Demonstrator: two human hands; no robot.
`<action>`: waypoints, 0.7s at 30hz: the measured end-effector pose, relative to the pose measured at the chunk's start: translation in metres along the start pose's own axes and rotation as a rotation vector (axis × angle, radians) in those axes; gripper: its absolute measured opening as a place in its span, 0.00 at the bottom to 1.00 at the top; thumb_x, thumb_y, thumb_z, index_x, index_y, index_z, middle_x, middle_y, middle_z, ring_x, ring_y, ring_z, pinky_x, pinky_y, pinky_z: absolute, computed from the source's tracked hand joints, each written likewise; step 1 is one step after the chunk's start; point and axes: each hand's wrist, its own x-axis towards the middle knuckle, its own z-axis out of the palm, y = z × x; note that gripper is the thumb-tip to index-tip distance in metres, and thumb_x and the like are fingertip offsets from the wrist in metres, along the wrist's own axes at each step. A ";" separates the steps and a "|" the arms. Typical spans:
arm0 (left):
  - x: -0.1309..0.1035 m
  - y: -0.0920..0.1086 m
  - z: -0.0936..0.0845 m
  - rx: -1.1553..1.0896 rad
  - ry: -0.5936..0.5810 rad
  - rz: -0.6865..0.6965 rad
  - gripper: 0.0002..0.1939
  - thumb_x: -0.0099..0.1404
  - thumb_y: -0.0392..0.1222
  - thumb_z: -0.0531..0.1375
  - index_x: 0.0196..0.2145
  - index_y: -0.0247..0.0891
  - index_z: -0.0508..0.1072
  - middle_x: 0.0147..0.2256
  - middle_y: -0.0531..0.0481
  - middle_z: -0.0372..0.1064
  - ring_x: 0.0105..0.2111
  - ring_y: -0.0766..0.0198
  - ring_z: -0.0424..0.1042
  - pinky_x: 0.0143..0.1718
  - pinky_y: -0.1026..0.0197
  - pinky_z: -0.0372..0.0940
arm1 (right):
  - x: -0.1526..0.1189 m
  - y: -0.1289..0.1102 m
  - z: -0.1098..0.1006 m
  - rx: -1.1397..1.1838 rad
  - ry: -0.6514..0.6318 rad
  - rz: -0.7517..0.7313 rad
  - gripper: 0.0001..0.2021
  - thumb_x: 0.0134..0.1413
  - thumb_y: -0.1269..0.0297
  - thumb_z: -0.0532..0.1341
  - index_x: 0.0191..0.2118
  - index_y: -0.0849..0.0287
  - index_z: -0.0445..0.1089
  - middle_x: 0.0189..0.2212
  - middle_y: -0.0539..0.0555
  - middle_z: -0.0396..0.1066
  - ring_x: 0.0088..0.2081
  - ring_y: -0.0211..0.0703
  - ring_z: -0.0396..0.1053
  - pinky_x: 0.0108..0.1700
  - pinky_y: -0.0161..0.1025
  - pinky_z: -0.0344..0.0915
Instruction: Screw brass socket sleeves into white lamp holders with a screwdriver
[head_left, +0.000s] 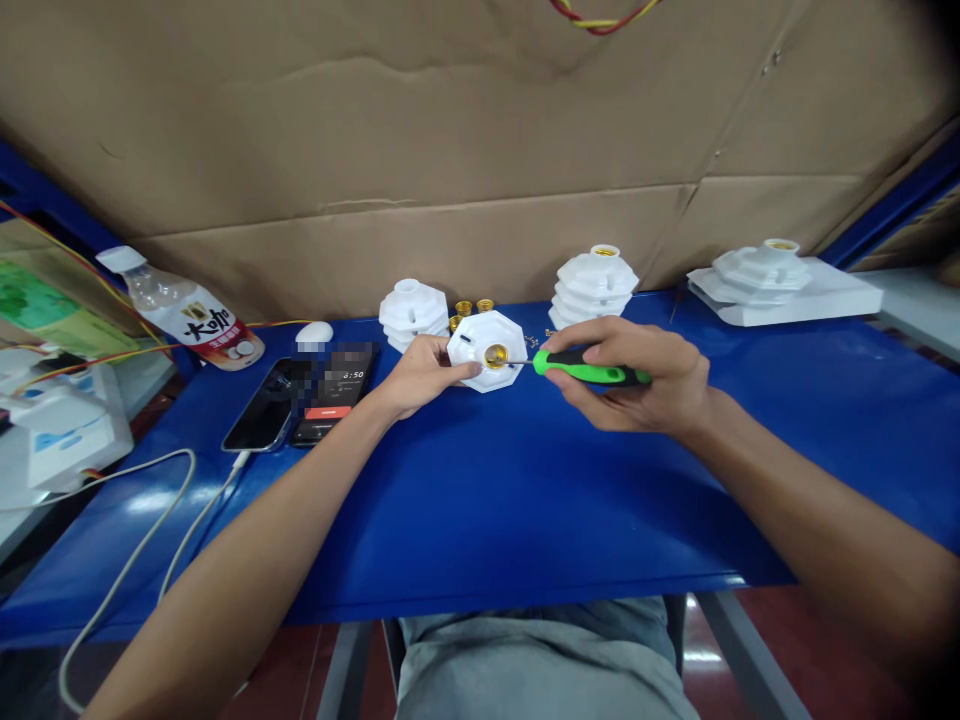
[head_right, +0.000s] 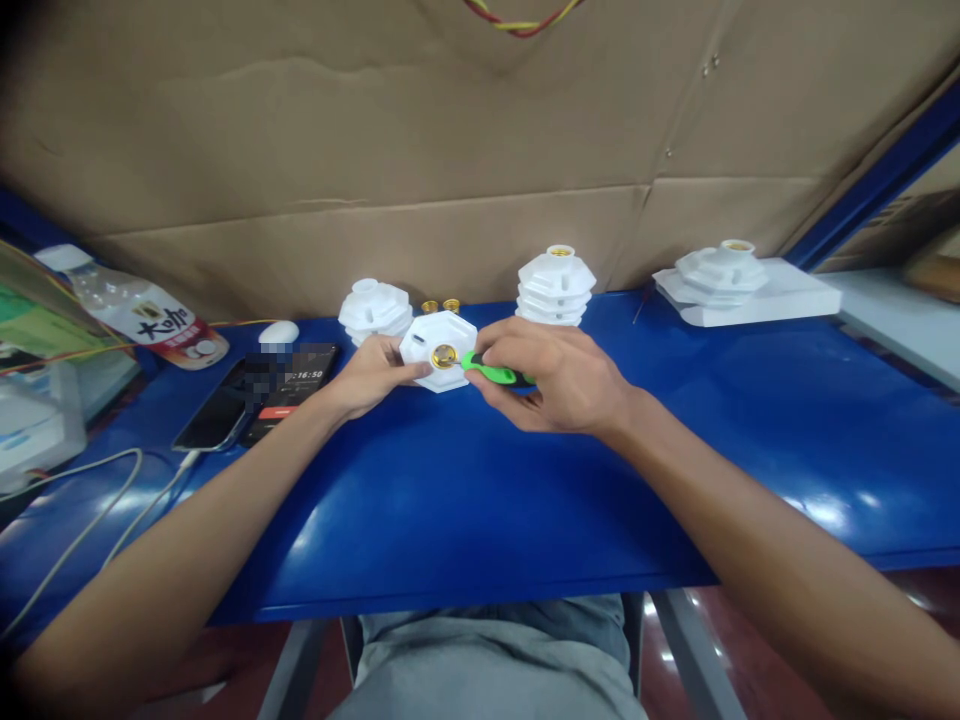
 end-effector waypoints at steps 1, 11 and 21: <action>0.000 -0.001 0.000 -0.002 0.001 0.000 0.12 0.57 0.42 0.76 0.37 0.34 0.85 0.38 0.42 0.84 0.35 0.55 0.80 0.40 0.53 0.76 | 0.001 0.000 0.000 0.005 0.012 -0.028 0.04 0.61 0.63 0.68 0.39 0.50 0.73 0.40 0.52 0.82 0.36 0.44 0.82 0.37 0.39 0.78; 0.004 -0.010 -0.001 -0.052 -0.024 0.000 0.13 0.57 0.43 0.76 0.38 0.33 0.85 0.39 0.41 0.84 0.35 0.57 0.80 0.40 0.55 0.75 | 0.004 -0.002 -0.001 -0.031 0.050 -0.121 0.06 0.64 0.65 0.68 0.38 0.52 0.69 0.40 0.50 0.82 0.36 0.41 0.81 0.34 0.36 0.77; 0.005 -0.016 0.002 -0.022 0.032 0.023 0.12 0.57 0.44 0.76 0.36 0.35 0.84 0.37 0.44 0.84 0.34 0.57 0.80 0.41 0.53 0.76 | 0.017 -0.016 -0.014 -0.185 0.027 -0.420 0.14 0.60 0.72 0.69 0.48 0.52 0.69 0.38 0.52 0.81 0.40 0.46 0.81 0.41 0.43 0.79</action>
